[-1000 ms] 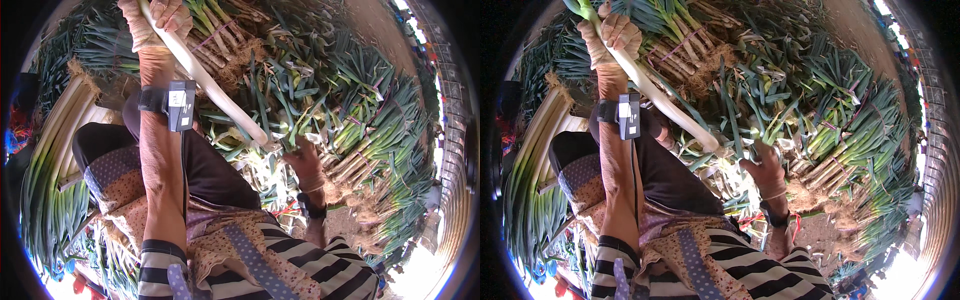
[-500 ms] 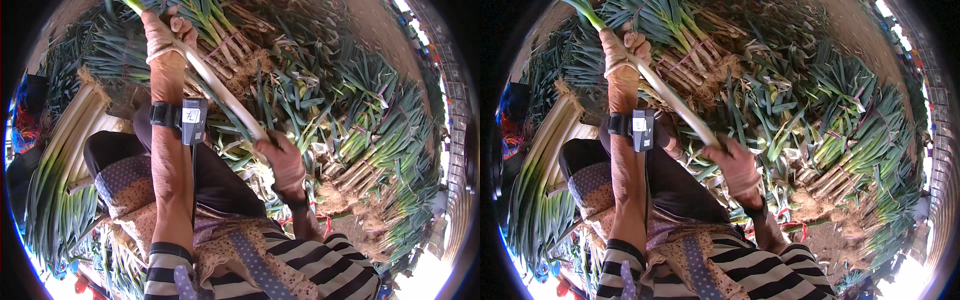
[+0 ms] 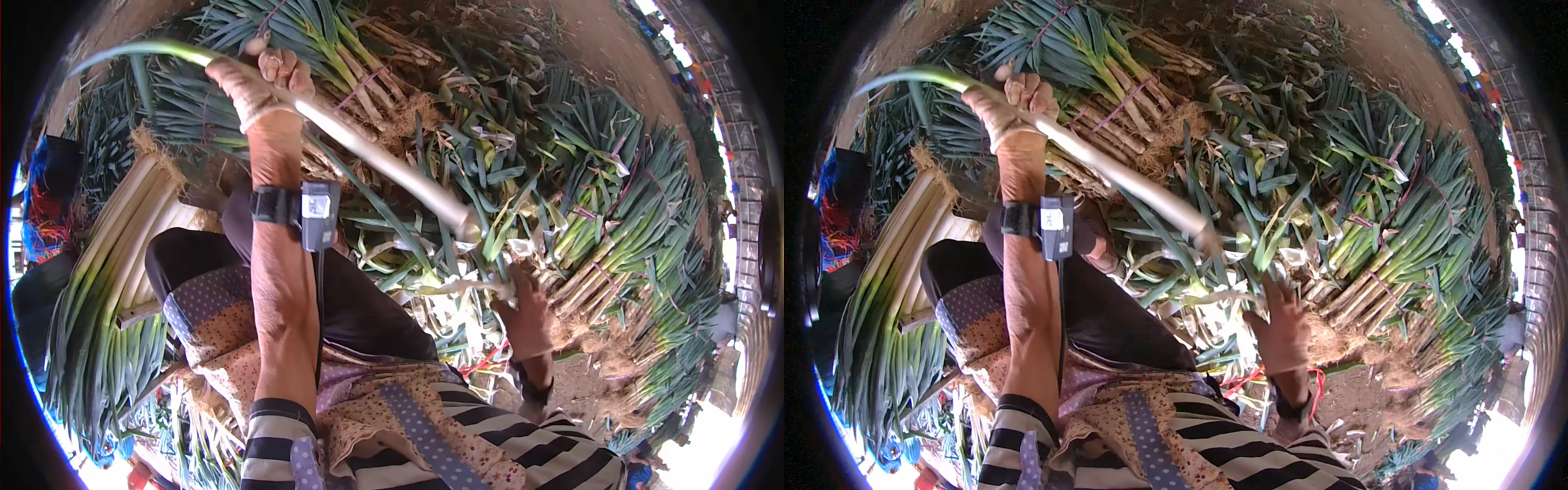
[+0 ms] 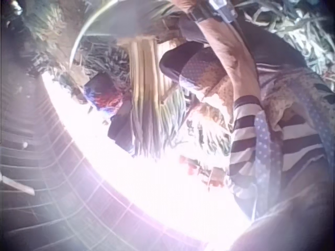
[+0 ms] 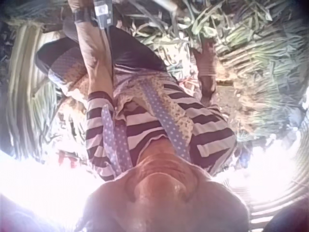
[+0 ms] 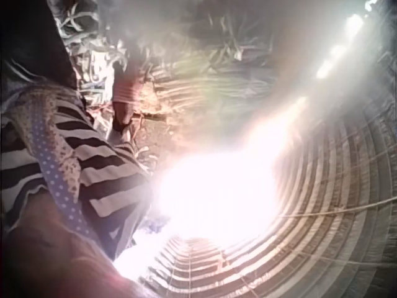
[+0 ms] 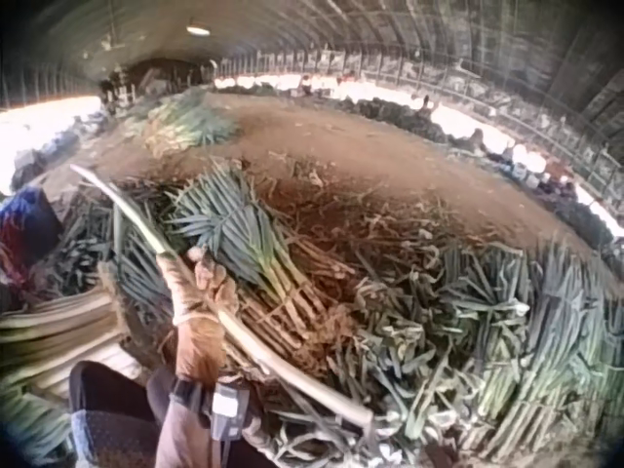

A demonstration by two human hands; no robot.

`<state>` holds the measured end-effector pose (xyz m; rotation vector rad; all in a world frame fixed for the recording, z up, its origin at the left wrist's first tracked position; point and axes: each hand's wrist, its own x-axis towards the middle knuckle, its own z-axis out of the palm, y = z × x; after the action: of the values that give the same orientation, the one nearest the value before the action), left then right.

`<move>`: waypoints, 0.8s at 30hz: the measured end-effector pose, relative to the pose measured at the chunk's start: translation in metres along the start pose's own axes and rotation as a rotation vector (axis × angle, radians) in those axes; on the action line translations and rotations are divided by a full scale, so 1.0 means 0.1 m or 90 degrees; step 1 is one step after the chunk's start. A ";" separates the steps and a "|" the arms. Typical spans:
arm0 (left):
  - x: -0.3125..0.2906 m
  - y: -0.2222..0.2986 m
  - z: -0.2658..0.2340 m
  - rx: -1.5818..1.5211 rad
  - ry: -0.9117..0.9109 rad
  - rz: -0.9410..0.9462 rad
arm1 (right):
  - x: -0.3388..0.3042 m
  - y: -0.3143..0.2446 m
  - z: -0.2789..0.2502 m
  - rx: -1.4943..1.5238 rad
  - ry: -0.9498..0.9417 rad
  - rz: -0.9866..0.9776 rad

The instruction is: Cleaning and preparing leeks by stripping outer layers and bundling them.

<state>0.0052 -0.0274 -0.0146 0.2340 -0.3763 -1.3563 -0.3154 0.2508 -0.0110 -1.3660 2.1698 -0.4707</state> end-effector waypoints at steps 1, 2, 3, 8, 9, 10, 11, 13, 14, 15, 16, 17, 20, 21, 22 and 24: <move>-0.02 0.01 0.02 0.000 0.010 0.024 | 0.10 -0.04 0.04 -0.266 0.101 -0.218; -0.06 0.01 0.03 0.000 0.019 0.048 | 0.16 -0.10 0.07 -0.209 0.163 -0.262; -0.10 0.01 0.07 0.016 0.047 0.056 | 0.23 -0.19 0.14 -0.088 0.209 -0.274; -0.25 -0.06 0.24 0.111 0.129 0.137 | 0.54 -1.14 0.49 0.100 0.387 -0.477; -0.26 -0.12 0.30 0.128 0.164 0.132 | 0.64 -1.29 0.58 0.127 0.416 -0.515; -0.29 -0.13 0.33 0.131 0.160 0.134 | 0.79 -1.39 0.72 0.092 0.451 -0.549; -0.30 -0.15 0.34 0.156 0.167 0.128 | 0.90 -1.53 0.82 0.131 0.459 -0.553; -0.31 -0.20 0.36 0.162 0.171 0.124 | 1.16 -1.71 1.03 0.023 0.464 -0.499; -0.31 -0.22 0.35 0.164 0.173 0.126 | 1.25 -1.76 1.12 -0.049 0.430 -0.452; -0.32 -0.18 0.31 0.149 0.178 0.117 | 1.32 -1.81 1.21 -0.051 0.390 -0.428; -0.32 -0.19 0.31 0.127 0.179 0.101 | 1.39 -1.82 1.25 -0.061 0.357 -0.400; -0.32 -0.19 0.31 0.127 0.182 0.101 | 1.49 -1.77 1.33 -0.020 0.234 -0.297; -0.34 -0.20 0.34 0.127 0.120 0.049 | 2.01 -1.57 1.38 -0.280 0.115 -0.520; -0.33 -0.23 0.30 0.139 0.077 0.040 | 2.23 -1.54 1.43 -0.205 0.040 -0.422; -0.31 -0.17 0.26 0.140 0.078 0.046 | 2.29 -1.64 1.42 -0.126 -0.037 -0.334; -0.26 -0.12 0.20 0.156 0.000 0.092 | 2.30 -1.47 1.33 -0.089 -0.009 -0.342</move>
<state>-0.0184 -0.0030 -0.0039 0.4023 -0.5492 -1.1682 -0.2100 -0.0220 -0.0940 -2.0321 1.8330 -0.5053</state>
